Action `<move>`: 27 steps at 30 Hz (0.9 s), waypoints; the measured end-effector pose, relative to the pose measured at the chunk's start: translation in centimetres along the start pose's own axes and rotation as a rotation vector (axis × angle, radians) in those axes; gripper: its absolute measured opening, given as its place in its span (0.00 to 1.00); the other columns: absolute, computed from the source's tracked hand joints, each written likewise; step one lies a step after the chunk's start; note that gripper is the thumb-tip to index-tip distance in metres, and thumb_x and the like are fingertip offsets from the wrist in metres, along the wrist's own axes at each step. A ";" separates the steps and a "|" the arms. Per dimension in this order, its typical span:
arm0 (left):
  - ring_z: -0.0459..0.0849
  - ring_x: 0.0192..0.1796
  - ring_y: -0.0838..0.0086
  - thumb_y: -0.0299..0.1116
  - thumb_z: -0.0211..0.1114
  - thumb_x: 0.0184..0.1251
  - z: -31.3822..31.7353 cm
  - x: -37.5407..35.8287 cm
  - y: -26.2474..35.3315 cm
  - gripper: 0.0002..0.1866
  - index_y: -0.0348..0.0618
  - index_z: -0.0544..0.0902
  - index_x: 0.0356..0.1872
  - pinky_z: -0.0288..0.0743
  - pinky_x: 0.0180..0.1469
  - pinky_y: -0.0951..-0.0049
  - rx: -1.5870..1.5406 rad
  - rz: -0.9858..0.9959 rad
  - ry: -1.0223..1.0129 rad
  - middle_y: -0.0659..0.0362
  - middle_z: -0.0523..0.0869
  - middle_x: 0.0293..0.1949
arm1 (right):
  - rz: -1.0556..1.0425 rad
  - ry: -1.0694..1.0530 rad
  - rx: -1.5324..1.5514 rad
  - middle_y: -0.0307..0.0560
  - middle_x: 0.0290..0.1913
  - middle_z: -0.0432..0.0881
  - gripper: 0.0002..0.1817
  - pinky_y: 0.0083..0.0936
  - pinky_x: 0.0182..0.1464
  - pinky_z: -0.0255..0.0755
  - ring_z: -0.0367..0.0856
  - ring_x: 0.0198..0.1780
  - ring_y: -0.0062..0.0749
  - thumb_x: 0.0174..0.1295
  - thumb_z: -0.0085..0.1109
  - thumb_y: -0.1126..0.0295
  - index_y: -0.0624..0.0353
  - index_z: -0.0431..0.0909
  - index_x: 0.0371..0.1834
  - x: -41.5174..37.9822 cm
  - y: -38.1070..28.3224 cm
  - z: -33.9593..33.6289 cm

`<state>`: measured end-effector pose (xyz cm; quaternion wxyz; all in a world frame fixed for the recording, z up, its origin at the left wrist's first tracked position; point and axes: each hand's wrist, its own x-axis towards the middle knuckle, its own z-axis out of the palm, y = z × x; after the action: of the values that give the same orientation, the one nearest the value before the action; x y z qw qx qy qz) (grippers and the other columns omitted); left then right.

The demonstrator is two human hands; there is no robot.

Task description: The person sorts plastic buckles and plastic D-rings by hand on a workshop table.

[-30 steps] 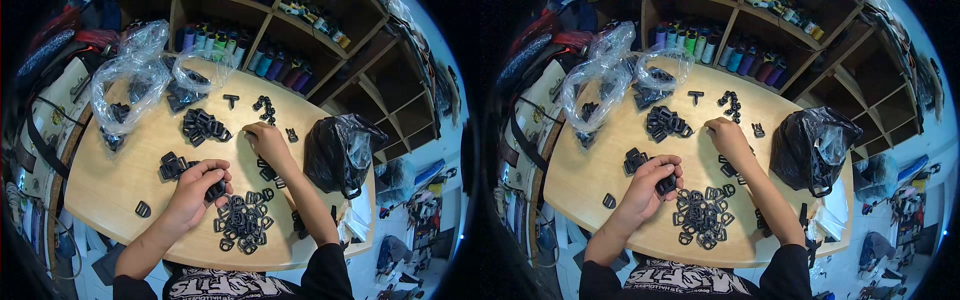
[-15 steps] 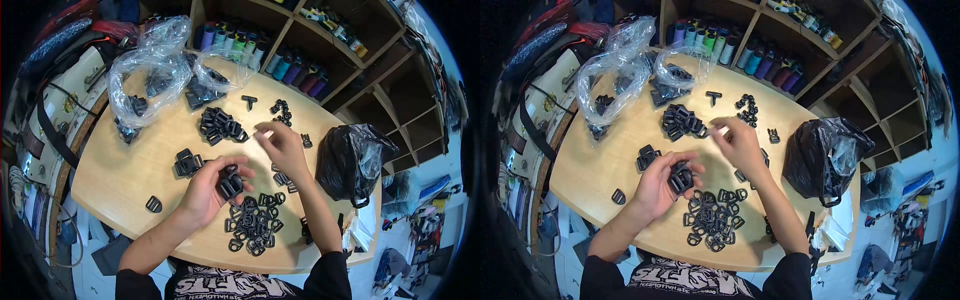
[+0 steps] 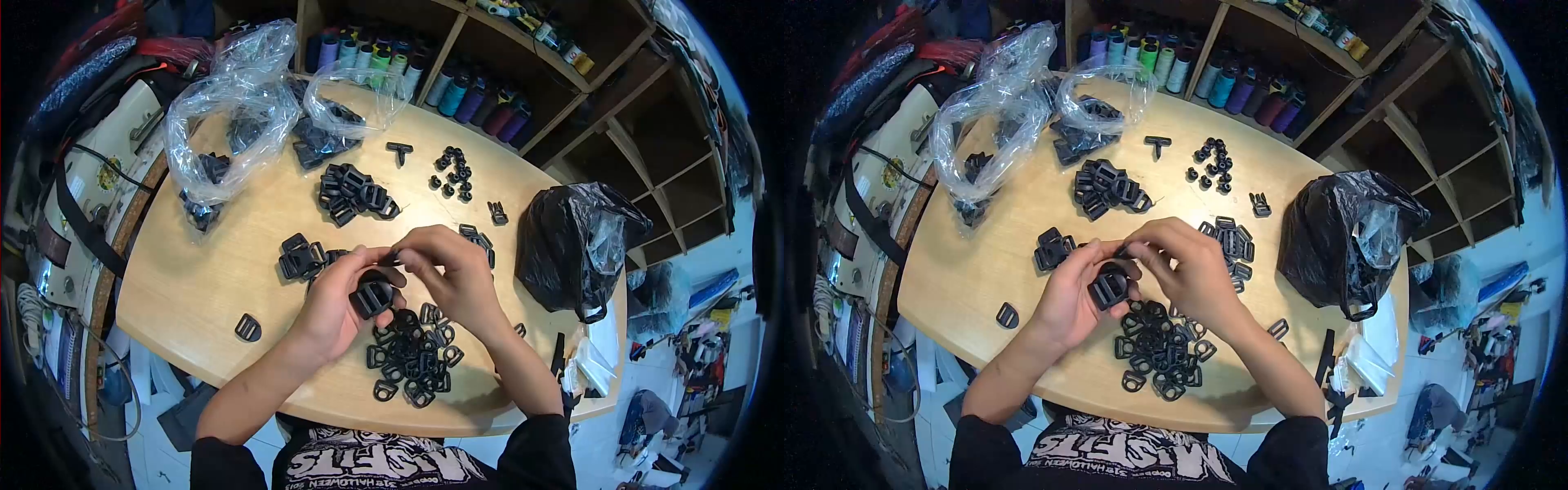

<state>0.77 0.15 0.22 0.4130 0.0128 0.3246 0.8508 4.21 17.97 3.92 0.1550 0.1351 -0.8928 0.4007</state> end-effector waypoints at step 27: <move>0.79 0.59 0.61 0.47 0.38 0.78 1.4 -0.5 -0.6 0.28 0.32 0.69 0.63 0.76 0.61 0.59 0.022 -0.020 -0.050 0.47 0.78 0.56 | -0.017 -0.009 -0.159 0.53 0.58 0.72 0.28 0.32 0.44 0.79 0.80 0.47 0.42 0.48 0.75 0.70 0.58 0.76 0.54 -5.2 -3.5 0.7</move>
<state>1.95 0.81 1.10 0.4291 0.0354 0.3237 0.8425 10.10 15.80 3.81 0.1645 0.1320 -0.9213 0.3268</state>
